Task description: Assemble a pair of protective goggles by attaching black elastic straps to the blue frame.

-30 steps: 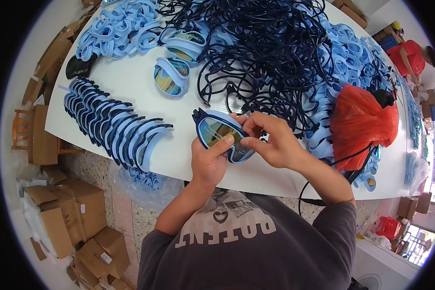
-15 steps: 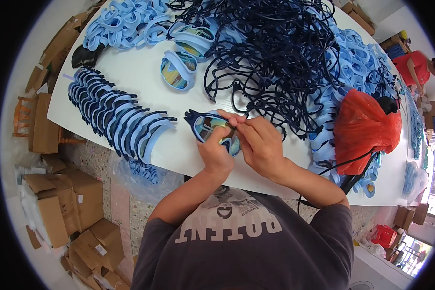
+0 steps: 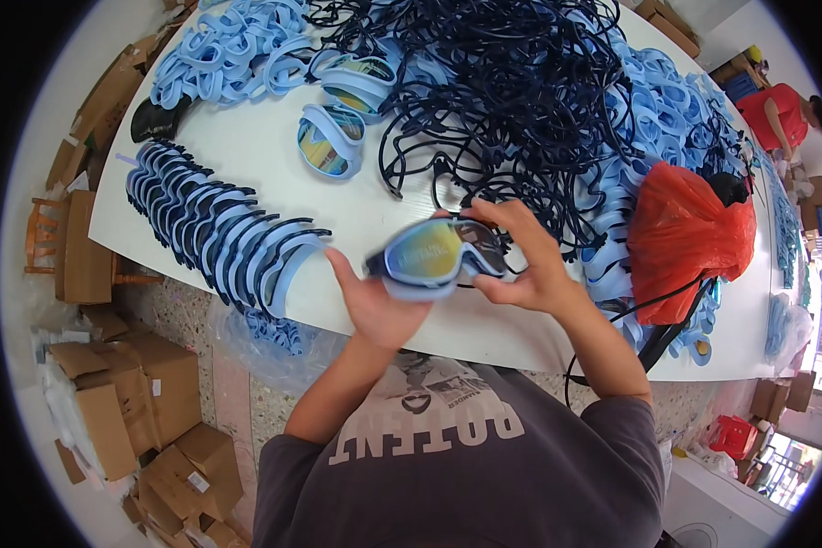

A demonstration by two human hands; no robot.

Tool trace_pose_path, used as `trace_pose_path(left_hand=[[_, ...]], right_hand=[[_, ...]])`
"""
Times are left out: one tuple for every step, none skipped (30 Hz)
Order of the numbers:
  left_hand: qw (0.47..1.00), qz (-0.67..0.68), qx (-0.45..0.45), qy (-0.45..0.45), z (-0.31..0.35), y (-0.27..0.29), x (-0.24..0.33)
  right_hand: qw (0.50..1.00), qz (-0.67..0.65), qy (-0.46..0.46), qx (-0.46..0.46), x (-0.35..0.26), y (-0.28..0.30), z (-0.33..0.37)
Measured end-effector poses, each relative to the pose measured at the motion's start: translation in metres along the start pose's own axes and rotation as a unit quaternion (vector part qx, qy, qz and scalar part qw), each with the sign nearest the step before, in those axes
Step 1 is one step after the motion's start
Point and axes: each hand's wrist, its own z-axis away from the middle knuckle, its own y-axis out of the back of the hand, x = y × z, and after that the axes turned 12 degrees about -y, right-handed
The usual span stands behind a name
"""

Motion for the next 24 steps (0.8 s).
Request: trace_pose_path(left_hand=[[0.997, 0.004, -0.07, 0.042, -0.004, 0.012, 0.008], [0.987, 0.009, -0.139, 0.083, -0.008, 0.02, 0.016], [0.967, -0.201, -0.117, 0.108, -0.012, 0.018, 0.024], [0.939, -0.273, -0.127, 0.167, -0.017, 0.012, 0.028], [0.903, -0.341, -0.136, 0.225, -0.022, 0.005, 0.032], [0.857, -0.408, -0.146, 0.279, -0.027, 0.002, 0.034], [0.848, -0.402, -0.138, 0.316, -0.028, 0.008, 0.032], [0.845, -0.417, -0.131, 0.308, -0.023, 0.005, 0.029], [0.839, -0.431, -0.131, 0.305, -0.021, -0.003, 0.024], [0.834, -0.445, -0.129, 0.301, -0.02, -0.011, 0.021], [0.846, -0.348, -0.094, 0.393, -0.022, -0.021, 0.023], [0.854, -0.346, -0.094, 0.377, -0.019, -0.02, 0.02], [0.863, -0.343, -0.094, 0.36, -0.016, -0.018, 0.017], [0.871, -0.34, -0.093, 0.343, -0.014, -0.016, 0.014], [0.875, -0.327, -0.094, 0.344, -0.013, -0.015, 0.012], [0.879, -0.314, -0.094, 0.345, -0.011, -0.015, 0.011], [0.884, -0.301, -0.093, 0.346, -0.01, -0.014, 0.01], [0.885, -0.304, -0.095, 0.339, -0.009, -0.013, 0.008], [0.887, -0.307, -0.096, 0.332, -0.008, -0.011, 0.007], [0.888, -0.31, -0.097, 0.325, -0.007, -0.009, 0.006], [0.889, -0.31, -0.096, 0.322, -0.006, -0.009, 0.005], [0.891, -0.31, -0.096, 0.319, -0.006, -0.009, 0.005], [0.892, -0.31, -0.095, 0.315, -0.006, -0.009, 0.005], [0.889, -0.312, -0.077, 0.326, -0.006, -0.008, 0.004]], right_hand=[[0.999, -0.023, 0.042, -0.001, 0.0, 0.003, -0.001], [0.998, -0.022, 0.049, -0.037, -0.005, 0.005, -0.002], [0.996, -0.022, 0.054, -0.073, -0.01, 0.008, -0.002], [0.992, -0.023, 0.061, -0.11, -0.014, 0.008, -0.002], [0.99, -0.012, 0.063, -0.122, -0.014, 0.004, -0.001], [0.989, -0.001, 0.075, -0.131, -0.015, 0.002, -0.002], [0.986, 0.01, 0.086, -0.14, -0.016, 0.0, -0.004], [0.984, 0.021, 0.097, -0.148, -0.017, -0.002, -0.005], [0.983, 0.021, 0.097, -0.153, -0.017, 0.0, -0.006], [0.984, 0.031, 0.096, -0.146, -0.016, 0.001, -0.007], [0.985, 0.041, 0.095, -0.14, -0.014, 0.001, -0.007], [0.985, 0.049, 0.094, -0.136, -0.013, 0.002, -0.005], [0.981, 0.071, 0.063, -0.169, -0.017, 0.005, -0.005], [0.977, 0.073, 0.057, -0.191, -0.016, 0.005, -0.003], [0.973, 0.076, 0.051, -0.213, -0.014, 0.006, -0.003], [0.968, 0.079, 0.046, -0.235, -0.013, 0.007, -0.003], [0.97, 0.08, 0.052, -0.224, -0.012, 0.007, -0.001], [0.972, 0.08, 0.061, -0.213, -0.01, 0.005, 0.0], [0.974, 0.08, 0.071, -0.202, -0.008, 0.003, 0.0], [0.976, 0.07, 0.064, -0.196, -0.006, 0.001, 0.002], [0.978, 0.062, 0.057, -0.191, -0.004, 0.0, 0.004], [0.98, 0.054, 0.051, -0.186, -0.002, -0.001, 0.005], [0.982, 0.045, 0.045, -0.177, 0.001, -0.002, 0.006], [0.984, 0.035, 0.038, -0.169, 0.004, -0.003, 0.007]])
